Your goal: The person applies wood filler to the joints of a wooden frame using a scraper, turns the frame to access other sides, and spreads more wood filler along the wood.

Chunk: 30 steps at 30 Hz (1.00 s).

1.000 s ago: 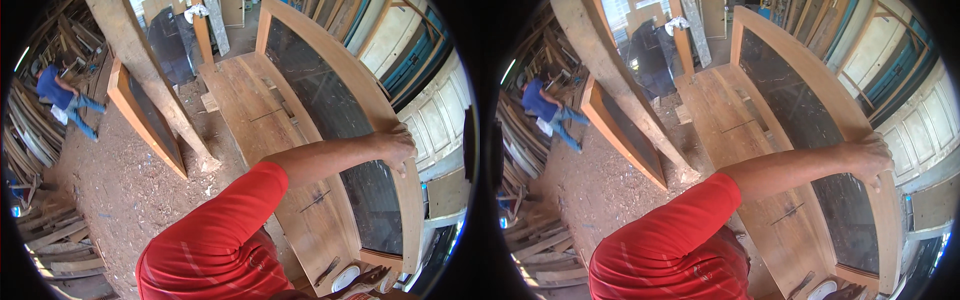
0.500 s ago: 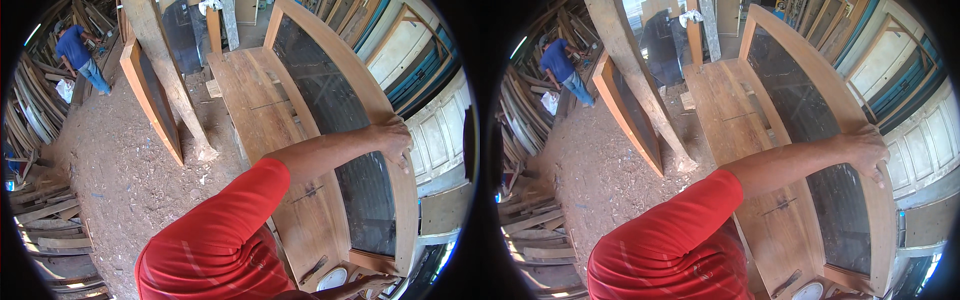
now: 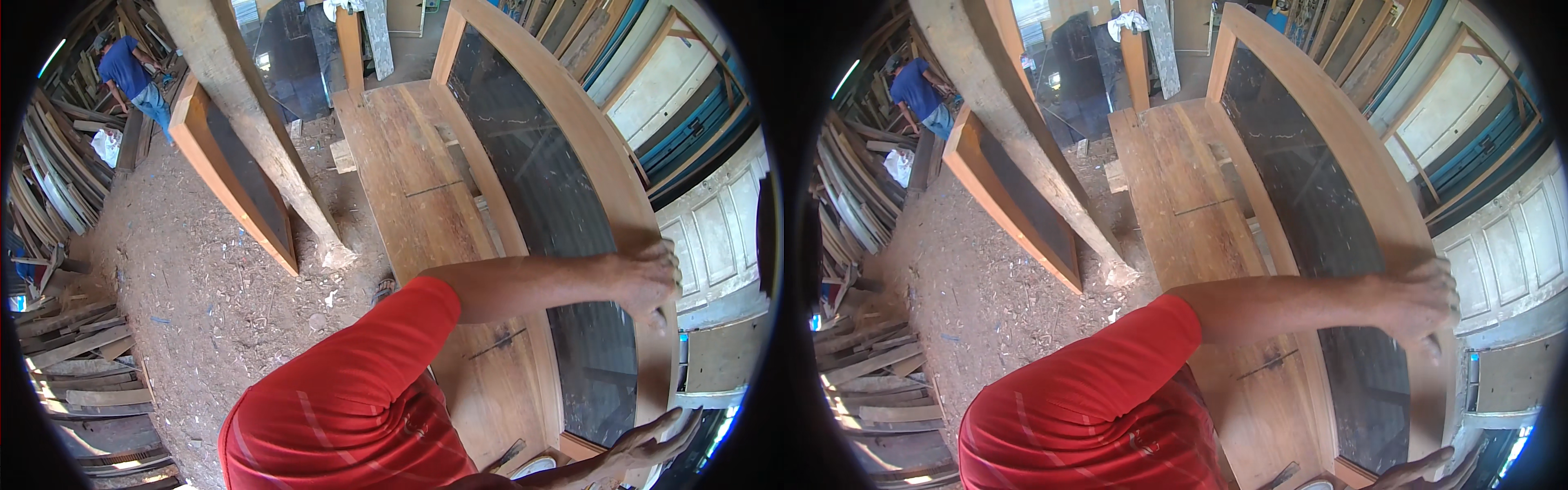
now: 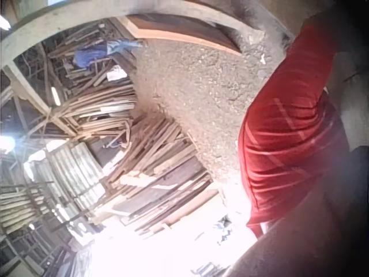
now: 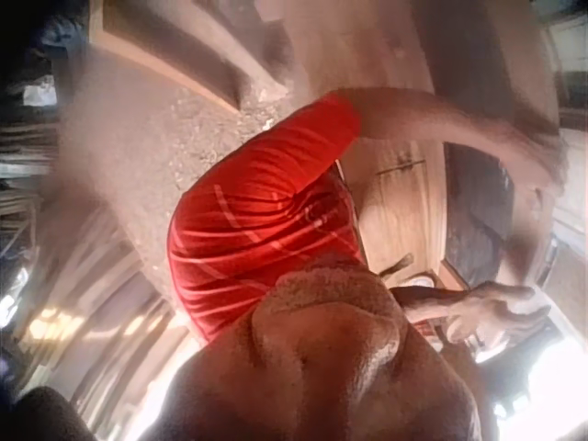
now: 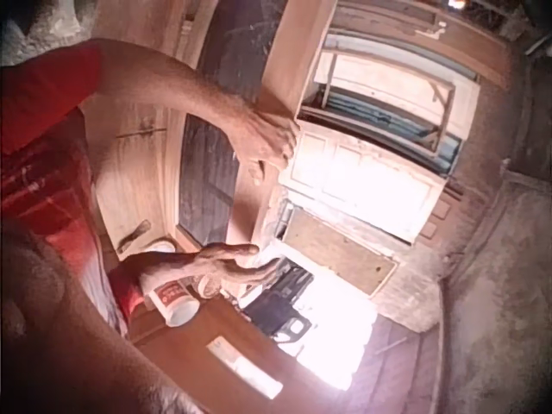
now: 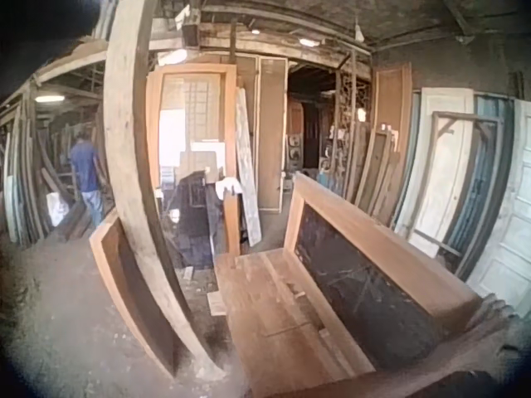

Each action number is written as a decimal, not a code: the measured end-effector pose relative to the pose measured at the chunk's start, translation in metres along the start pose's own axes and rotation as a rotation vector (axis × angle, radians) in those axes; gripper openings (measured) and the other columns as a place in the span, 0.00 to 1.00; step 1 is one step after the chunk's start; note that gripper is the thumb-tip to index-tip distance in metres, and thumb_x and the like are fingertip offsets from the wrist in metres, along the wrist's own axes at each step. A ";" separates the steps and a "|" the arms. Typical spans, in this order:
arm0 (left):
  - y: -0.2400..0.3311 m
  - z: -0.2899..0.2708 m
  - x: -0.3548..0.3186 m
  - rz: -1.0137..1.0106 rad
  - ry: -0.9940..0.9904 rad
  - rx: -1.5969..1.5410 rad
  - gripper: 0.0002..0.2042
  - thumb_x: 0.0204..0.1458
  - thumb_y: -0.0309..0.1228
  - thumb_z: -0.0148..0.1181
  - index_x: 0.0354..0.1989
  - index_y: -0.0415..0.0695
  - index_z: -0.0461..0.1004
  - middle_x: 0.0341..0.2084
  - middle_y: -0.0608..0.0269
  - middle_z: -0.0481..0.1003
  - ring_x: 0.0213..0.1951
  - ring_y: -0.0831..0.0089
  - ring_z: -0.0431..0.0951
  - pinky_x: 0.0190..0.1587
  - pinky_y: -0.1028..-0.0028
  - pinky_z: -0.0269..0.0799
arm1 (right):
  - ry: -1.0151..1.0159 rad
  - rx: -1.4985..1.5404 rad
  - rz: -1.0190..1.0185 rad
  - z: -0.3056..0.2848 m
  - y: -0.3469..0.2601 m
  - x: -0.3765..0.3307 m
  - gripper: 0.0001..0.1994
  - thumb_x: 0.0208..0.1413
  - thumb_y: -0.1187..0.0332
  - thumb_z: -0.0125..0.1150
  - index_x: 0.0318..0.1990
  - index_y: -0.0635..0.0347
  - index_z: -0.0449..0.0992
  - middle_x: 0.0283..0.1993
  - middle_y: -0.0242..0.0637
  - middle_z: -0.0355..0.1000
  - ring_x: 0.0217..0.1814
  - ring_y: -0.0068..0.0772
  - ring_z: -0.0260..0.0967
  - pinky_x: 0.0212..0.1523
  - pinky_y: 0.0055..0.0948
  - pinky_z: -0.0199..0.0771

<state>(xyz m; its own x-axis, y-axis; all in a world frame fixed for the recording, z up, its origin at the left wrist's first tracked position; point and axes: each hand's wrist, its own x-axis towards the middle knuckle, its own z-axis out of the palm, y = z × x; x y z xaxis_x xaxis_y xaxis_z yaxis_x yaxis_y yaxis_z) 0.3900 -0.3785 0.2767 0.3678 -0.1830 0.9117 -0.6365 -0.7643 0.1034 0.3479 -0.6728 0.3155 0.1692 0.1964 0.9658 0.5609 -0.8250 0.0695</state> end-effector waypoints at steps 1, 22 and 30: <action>0.001 -0.006 0.001 -0.006 0.003 0.006 0.27 0.45 0.57 0.72 0.33 0.41 0.84 0.33 0.55 0.82 0.45 0.57 0.79 0.55 0.54 0.64 | -0.047 0.022 -0.032 0.011 -0.017 0.011 0.24 0.71 0.48 0.57 0.62 0.56 0.79 0.62 0.46 0.75 0.66 0.47 0.72 0.63 0.49 0.77; -0.417 -0.415 -0.302 -1.155 0.626 0.244 0.35 0.63 0.63 0.54 0.55 0.37 0.76 0.44 0.55 0.81 0.46 0.69 0.79 0.53 0.63 0.75 | -0.888 0.028 0.240 0.044 -0.067 0.042 0.20 0.73 0.56 0.56 0.56 0.66 0.77 0.56 0.57 0.78 0.56 0.52 0.78 0.60 0.42 0.77; -0.507 -0.397 -0.312 -1.255 0.547 -0.272 0.49 0.63 0.72 0.35 0.71 0.34 0.64 0.64 0.47 0.72 0.67 0.59 0.68 0.72 0.60 0.59 | -0.699 -0.826 -0.831 -0.013 0.077 -0.017 0.27 0.70 0.56 0.61 0.72 0.54 0.67 0.62 0.50 0.74 0.54 0.37 0.80 0.58 0.27 0.82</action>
<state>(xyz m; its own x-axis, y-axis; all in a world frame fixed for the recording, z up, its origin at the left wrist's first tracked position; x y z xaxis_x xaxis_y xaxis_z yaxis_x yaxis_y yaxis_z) 0.3286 0.3116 0.0979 0.5155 0.8365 0.1857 -0.2167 -0.0823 0.9728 0.3773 -0.7464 0.3078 0.5321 0.8069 0.2565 0.0956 -0.3582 0.9287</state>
